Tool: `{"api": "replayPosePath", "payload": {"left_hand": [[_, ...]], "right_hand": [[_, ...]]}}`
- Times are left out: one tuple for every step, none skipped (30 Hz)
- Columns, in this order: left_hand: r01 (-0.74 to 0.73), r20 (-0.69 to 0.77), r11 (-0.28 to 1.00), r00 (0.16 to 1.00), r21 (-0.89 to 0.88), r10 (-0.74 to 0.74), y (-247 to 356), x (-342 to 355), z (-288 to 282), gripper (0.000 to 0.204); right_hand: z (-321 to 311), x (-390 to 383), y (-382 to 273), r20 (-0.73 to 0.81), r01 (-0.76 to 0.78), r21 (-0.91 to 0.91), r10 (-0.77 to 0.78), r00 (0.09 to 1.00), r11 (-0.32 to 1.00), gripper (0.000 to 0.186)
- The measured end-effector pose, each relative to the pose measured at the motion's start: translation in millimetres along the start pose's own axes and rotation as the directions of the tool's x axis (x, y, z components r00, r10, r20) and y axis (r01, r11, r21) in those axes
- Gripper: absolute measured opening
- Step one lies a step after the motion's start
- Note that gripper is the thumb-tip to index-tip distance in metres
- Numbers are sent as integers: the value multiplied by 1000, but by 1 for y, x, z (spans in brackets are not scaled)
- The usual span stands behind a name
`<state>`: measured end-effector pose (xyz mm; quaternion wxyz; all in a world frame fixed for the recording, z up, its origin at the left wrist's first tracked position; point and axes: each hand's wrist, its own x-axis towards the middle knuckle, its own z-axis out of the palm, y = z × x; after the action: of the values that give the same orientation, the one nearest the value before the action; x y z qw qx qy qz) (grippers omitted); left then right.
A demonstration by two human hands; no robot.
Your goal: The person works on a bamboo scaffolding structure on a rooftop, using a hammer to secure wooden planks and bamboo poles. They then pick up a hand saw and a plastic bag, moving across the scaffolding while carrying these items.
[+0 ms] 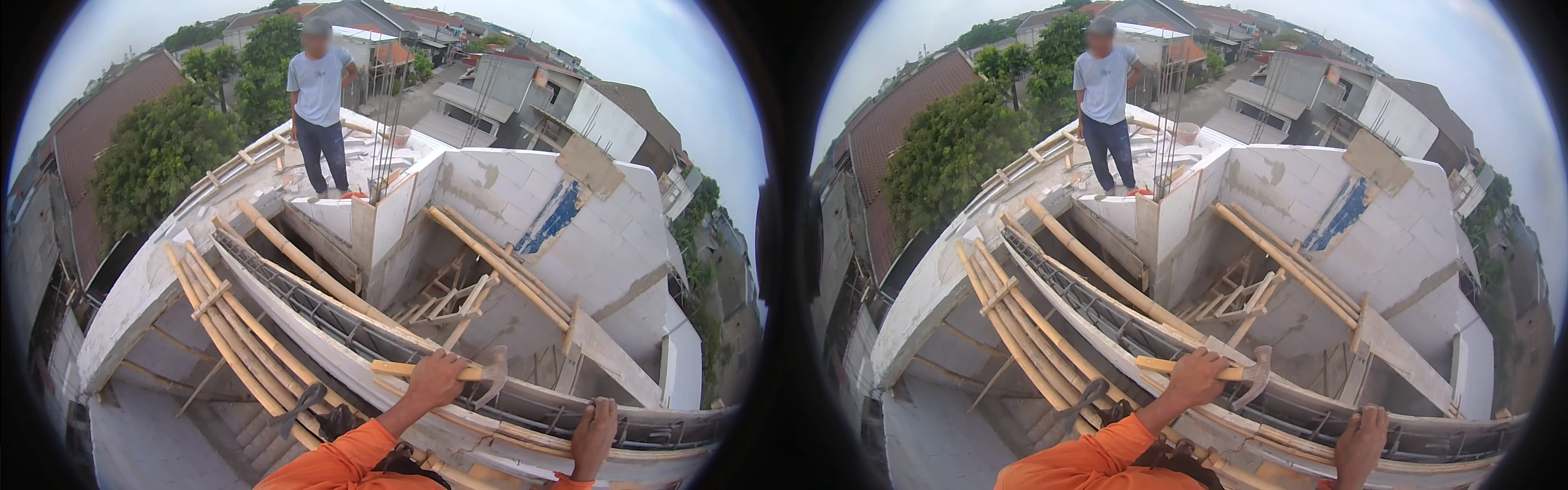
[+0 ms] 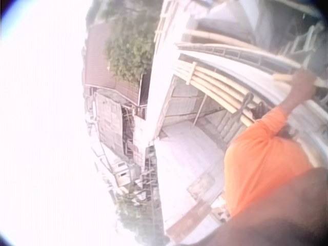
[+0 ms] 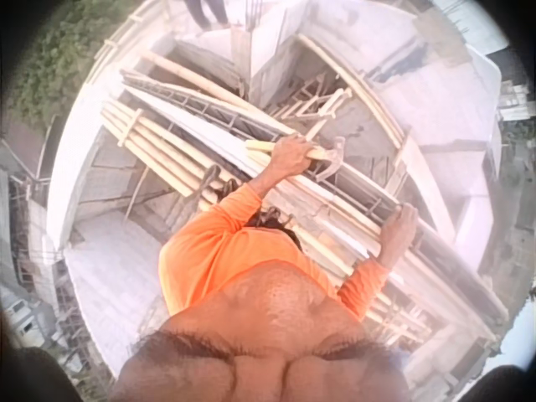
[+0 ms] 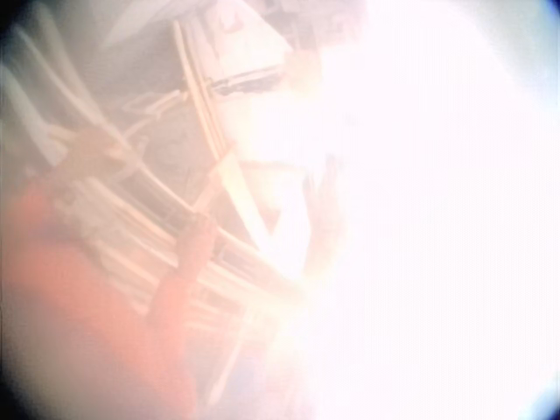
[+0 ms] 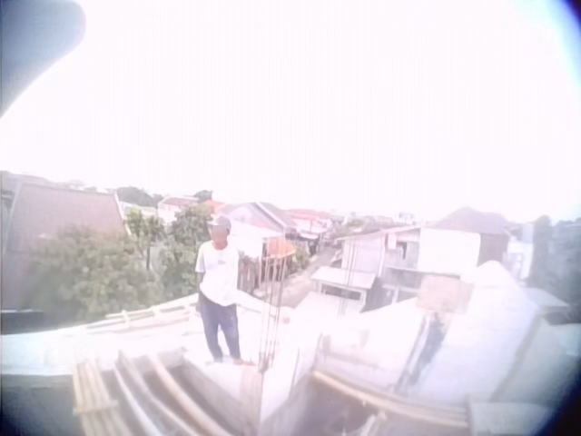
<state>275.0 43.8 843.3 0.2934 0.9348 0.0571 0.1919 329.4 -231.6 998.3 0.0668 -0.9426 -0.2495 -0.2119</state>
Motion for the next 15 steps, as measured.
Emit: {"api": "replayPosePath", "payload": {"left_hand": [[-7,-6,1000,1000,1,7,-1,0,1,22],[-14,-11,1000,1000,2,14,-1,0,1,22],[-13,-13,1000,1000,7,13,-1,0,1,22],[-11,-15,1000,1000,12,12,0,0,0,23],[-10,-17,1000,1000,17,10,0,-1,0,23],[-10,-16,1000,1000,17,10,0,-1,0,23],[-9,-15,1000,1000,17,9,-1,-1,0,23],[-8,-13,1000,1000,17,9,-1,-1,0,24],[-8,-17,1000,1000,13,9,-1,-1,0,24],[-8,-21,1000,1000,10,8,0,-1,-1,24],[-7,-24,1000,1000,7,7,0,-2,-1,24],[-6,-23,1000,1000,4,7,1,-1,0,24],[-6,-22,1000,1000,2,6,0,-1,1,24],[-5,-20,1000,1000,0,5,0,-1,2,24],[1,-16,1000,1000,-3,-1,-1,-1,1,24]], "right_hand": [[1,0,0,1,-14,9,14,1000,1000,9],[1,-1,0,2,-27,18,27,1000,999,9],[1,-2,1,4,-41,26,41,999,999,9],[1,-2,0,7,-47,33,47,999,998,9],[0,-1,-2,11,-53,40,53,999,998,10],[-1,0,-3,12,-58,45,57,998,997,10],[-2,0,-4,14,-68,45,67,998,997,9],[-3,0,-5,15,-77,46,77,997,996,9],[-3,-1,-7,17,-86,48,86,996,995,9],[-3,-1,-7,21,-98,47,97,995,994,10],[-3,-2,-7,25,-109,46,108,994,993,10],[-3,-1,-6,26,-115,45,114,993,992,10],[-3,0,-6,30,-118,46,117,993,992,10],[-2,-1,-4,35,-121,47,120,992,991,10],[-2,0,-5,37,-119,47,117,992,992,10]]}}
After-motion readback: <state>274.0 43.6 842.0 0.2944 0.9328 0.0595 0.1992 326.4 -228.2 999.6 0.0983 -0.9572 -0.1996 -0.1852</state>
